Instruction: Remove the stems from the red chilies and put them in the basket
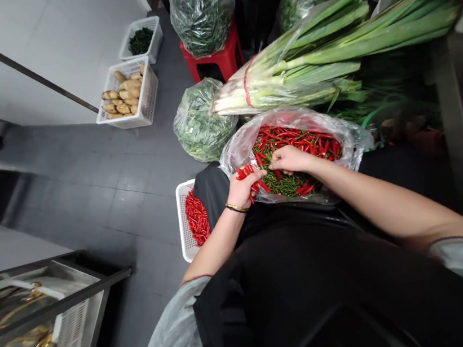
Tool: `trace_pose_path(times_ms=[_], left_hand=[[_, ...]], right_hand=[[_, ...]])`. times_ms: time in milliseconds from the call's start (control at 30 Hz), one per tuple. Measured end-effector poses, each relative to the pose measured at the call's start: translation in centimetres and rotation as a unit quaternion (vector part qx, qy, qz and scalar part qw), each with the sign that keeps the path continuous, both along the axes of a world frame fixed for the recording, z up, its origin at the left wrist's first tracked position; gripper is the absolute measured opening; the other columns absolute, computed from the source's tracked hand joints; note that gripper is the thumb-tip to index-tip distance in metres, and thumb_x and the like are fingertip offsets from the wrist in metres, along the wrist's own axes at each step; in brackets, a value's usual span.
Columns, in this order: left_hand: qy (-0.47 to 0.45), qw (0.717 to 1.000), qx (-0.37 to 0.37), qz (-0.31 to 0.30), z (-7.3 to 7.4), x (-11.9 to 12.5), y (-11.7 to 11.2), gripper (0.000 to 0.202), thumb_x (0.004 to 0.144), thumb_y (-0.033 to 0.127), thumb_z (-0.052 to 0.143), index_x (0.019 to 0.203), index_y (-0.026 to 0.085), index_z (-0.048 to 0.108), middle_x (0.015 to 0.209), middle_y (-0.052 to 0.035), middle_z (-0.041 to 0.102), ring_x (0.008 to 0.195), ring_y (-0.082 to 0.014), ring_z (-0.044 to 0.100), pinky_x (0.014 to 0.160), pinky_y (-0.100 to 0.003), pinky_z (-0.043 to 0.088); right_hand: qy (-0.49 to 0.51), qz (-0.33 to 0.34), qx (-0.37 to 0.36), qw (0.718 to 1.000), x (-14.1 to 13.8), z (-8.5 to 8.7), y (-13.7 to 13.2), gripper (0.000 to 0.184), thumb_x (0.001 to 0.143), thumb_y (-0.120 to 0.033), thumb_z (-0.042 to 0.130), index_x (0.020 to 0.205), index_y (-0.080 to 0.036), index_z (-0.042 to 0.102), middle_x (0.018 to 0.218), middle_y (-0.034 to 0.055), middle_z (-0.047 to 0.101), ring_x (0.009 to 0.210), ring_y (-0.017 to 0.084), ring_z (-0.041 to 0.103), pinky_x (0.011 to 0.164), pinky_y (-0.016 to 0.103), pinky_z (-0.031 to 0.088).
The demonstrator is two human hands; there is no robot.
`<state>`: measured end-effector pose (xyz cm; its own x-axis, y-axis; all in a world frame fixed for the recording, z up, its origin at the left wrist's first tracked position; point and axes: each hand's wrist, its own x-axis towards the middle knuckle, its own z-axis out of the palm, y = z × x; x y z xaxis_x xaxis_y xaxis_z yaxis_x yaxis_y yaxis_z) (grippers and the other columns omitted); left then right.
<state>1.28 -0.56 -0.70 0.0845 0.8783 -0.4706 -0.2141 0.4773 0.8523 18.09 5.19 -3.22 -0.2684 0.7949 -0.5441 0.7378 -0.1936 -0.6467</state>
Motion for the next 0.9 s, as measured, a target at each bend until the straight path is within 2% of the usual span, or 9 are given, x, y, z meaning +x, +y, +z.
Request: trace_pose_path(times_ms=[67,133,233,333,433,533,667,800,900], left_hand=[[0.02,0.998,-0.007,-0.052,-0.3,0.6,0.0,0.031,0.058,0.032,0.079,0.074,0.012,0.062,0.054,0.0031,0.058,0.035,-0.0029,0.037,0.035,-0.02,0.023],[0.005,0.993,-0.025,-0.117,-0.6,1.2,-0.1,0.031,0.058,0.032,0.08,0.073,0.012,0.062,0.051,0.0028,0.057,0.037,-0.004,0.04,0.037,-0.02,0.024],[-0.046,0.981,-0.08,-0.171,-0.8,1.8,-0.3,0.033,0.055,0.033,0.08,0.071,0.01,0.062,0.056,-0.0021,0.062,0.039,-0.0068,0.046,0.038,-0.02,0.024],[-0.083,0.973,-0.126,-0.176,-0.7,1.5,-0.8,0.039,0.051,0.033,0.081,0.078,0.01,0.063,0.062,-0.0047,0.066,0.041,-0.0093,0.052,0.037,-0.02,0.023],[-0.102,0.977,-0.121,-0.141,-0.4,0.4,-1.1,0.047,0.051,0.033,0.083,0.088,0.011,0.064,0.063,-0.0025,0.066,0.04,-0.0077,0.051,0.035,-0.018,0.02],[-0.115,0.986,-0.094,-0.082,-0.1,-0.9,-0.9,0.048,0.051,0.032,0.083,0.089,0.012,0.062,0.061,0.0002,0.064,0.038,-0.0057,0.047,0.034,-0.017,0.017],[-0.118,0.991,-0.057,-0.041,0.0,-1.5,-0.1,0.039,0.054,0.031,0.08,0.082,0.013,0.059,0.06,0.0006,0.063,0.035,-0.0051,0.044,0.032,-0.018,0.017],[-0.079,0.995,-0.051,-0.02,-0.2,-0.7,0.9,0.038,0.055,0.03,0.076,0.085,0.011,0.061,0.058,0.0001,0.062,0.035,-0.0053,0.043,0.033,-0.018,0.017],[-0.06,0.995,-0.053,-0.058,-0.3,0.4,1.6,0.053,0.056,0.029,0.076,0.104,0.01,0.065,0.059,0.0003,0.064,0.036,-0.0045,0.042,0.035,-0.019,0.018]], right_hand=[[0.155,-0.048,-0.058,0.985,1.8,0.5,-1.8,0.036,0.079,-0.052,0.066,0.075,-0.016,0.062,0.062,0.0047,0.066,0.049,0.014,0.061,0.05,0.027,0.05],[0.222,-0.049,-0.036,0.973,2.7,1.2,-3.9,0.045,0.081,-0.06,0.06,0.072,-0.016,0.061,0.059,0.0051,0.064,0.048,0.014,0.059,0.049,0.027,0.049],[0.1,0.019,0.169,0.98,2.8,2.0,-5.9,0.045,0.092,-0.053,0.045,0.077,-0.016,0.066,0.074,0.0102,0.069,0.068,0.019,0.066,0.061,0.029,0.05],[-0.11,0.1,0.292,0.945,1.9,2.1,-4.9,0.041,0.098,-0.038,0.035,0.097,-0.015,0.069,0.099,0.0151,0.069,0.089,0.023,0.066,0.069,0.031,0.048],[-0.22,0.131,0.245,0.935,0.1,1.2,-1.9,0.042,0.096,-0.043,0.038,0.114,-0.015,0.065,0.114,0.0173,0.065,0.092,0.026,0.066,0.069,0.033,0.047],[-0.242,0.146,0.157,0.946,-2.5,-0.3,0.7,0.049,0.091,-0.053,0.046,0.107,-0.012,0.069,0.111,0.02,0.067,0.098,0.031,0.065,0.075,0.036,0.048],[-0.224,0.125,0.11,0.96,-3.4,-1.3,1.7,0.035,0.088,-0.04,0.051,0.102,-0.015,0.07,0.109,0.0164,0.07,0.099,0.027,0.065,0.076,0.032,0.047],[-0.17,0.1,0.165,0.966,-0.1,0.6,0.2,0.023,0.086,-0.033,0.051,0.097,-0.019,0.066,0.096,0.0071,0.072,0.086,0.02,0.066,0.07,0.027,0.044],[-0.173,0.177,0.228,0.942,2.1,2.4,-1.8,0.027,0.091,-0.034,0.046,0.102,-0.017,0.063,0.09,0.0099,0.071,0.077,0.022,0.065,0.065,0.029,0.041]])
